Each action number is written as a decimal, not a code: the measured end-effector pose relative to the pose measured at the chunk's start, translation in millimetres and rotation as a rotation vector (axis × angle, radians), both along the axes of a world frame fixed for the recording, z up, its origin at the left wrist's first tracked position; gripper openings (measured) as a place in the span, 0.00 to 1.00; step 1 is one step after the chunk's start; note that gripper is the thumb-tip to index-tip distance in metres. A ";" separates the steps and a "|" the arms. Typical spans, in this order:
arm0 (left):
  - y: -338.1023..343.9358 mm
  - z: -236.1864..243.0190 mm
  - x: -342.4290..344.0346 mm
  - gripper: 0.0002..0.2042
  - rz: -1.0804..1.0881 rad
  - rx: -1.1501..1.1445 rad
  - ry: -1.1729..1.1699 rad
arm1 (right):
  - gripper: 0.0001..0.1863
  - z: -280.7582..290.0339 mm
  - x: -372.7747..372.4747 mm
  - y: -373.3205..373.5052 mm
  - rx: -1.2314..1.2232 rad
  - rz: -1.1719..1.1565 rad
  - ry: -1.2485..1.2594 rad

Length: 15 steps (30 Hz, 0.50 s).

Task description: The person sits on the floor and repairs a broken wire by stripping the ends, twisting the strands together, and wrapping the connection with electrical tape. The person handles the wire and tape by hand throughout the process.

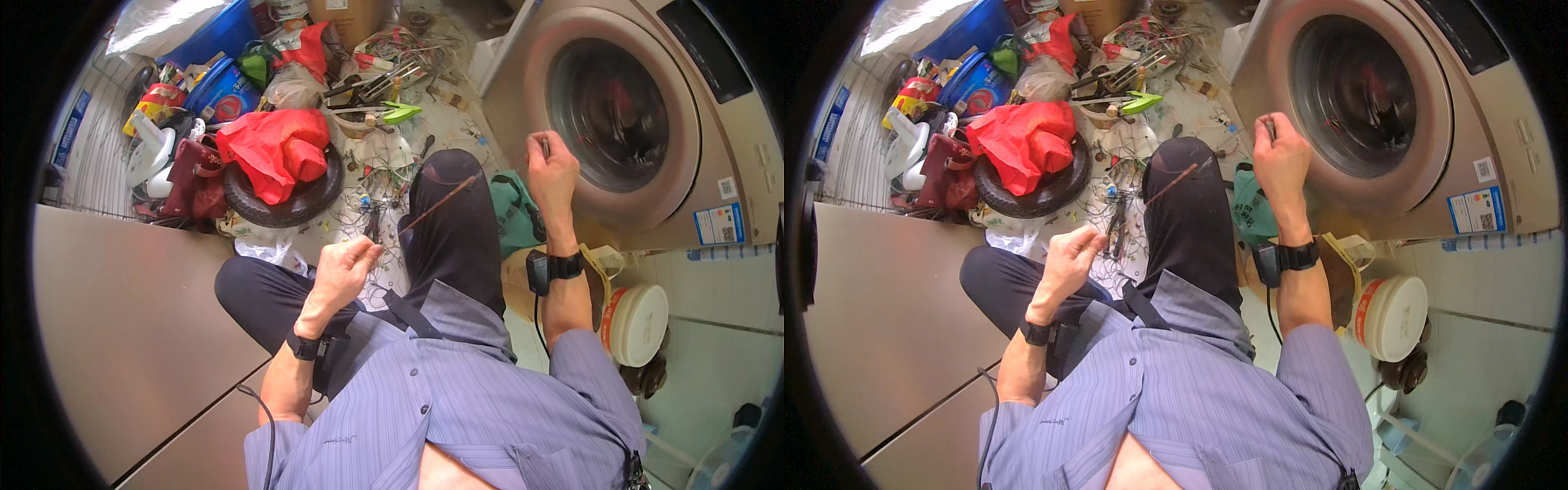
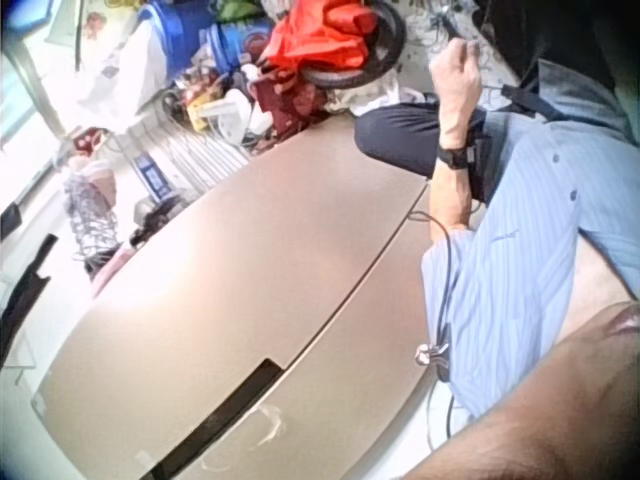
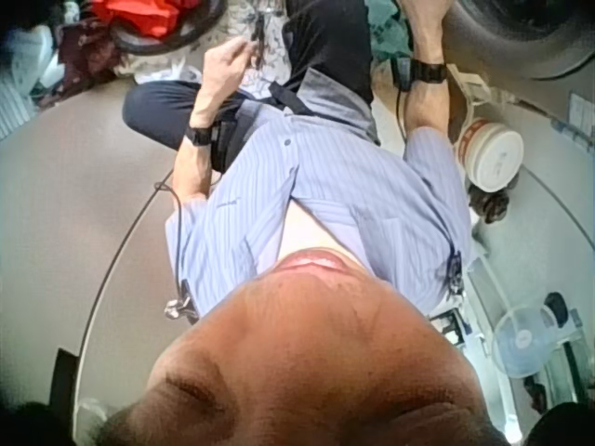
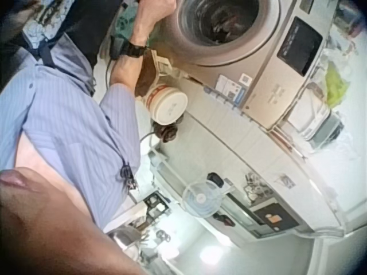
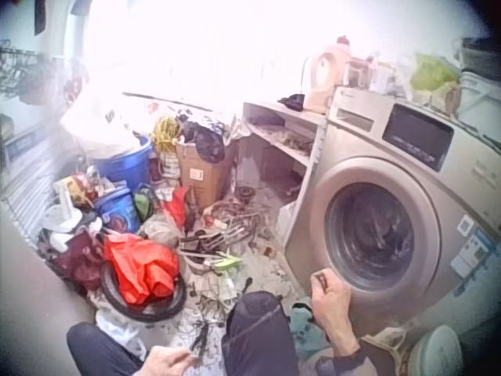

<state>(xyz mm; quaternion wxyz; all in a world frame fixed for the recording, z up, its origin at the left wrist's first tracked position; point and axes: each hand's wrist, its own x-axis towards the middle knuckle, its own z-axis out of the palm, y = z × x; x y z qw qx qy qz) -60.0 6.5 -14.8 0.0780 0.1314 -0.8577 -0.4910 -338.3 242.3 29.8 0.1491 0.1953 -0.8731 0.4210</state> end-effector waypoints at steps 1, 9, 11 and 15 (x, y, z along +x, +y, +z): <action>-3.4 -2.0 2.9 0.08 -0.009 0.017 -0.041 | 0.05 0.0 -3.8 0.1 -0.023 0.000 -0.001; -23.4 -34.1 48.2 0.11 -0.091 -0.551 -0.287 | 0.06 3.3 -36.2 10.0 -0.127 -0.054 0.000; -34.2 -40.8 55.5 0.12 0.002 -0.693 -0.361 | 0.07 8.5 -44.0 17.1 -0.185 -0.109 -0.004; -67.1 -37.2 53.1 0.13 0.244 -0.810 -0.319 | 0.08 20.0 -46.2 26.7 -0.238 -0.136 0.007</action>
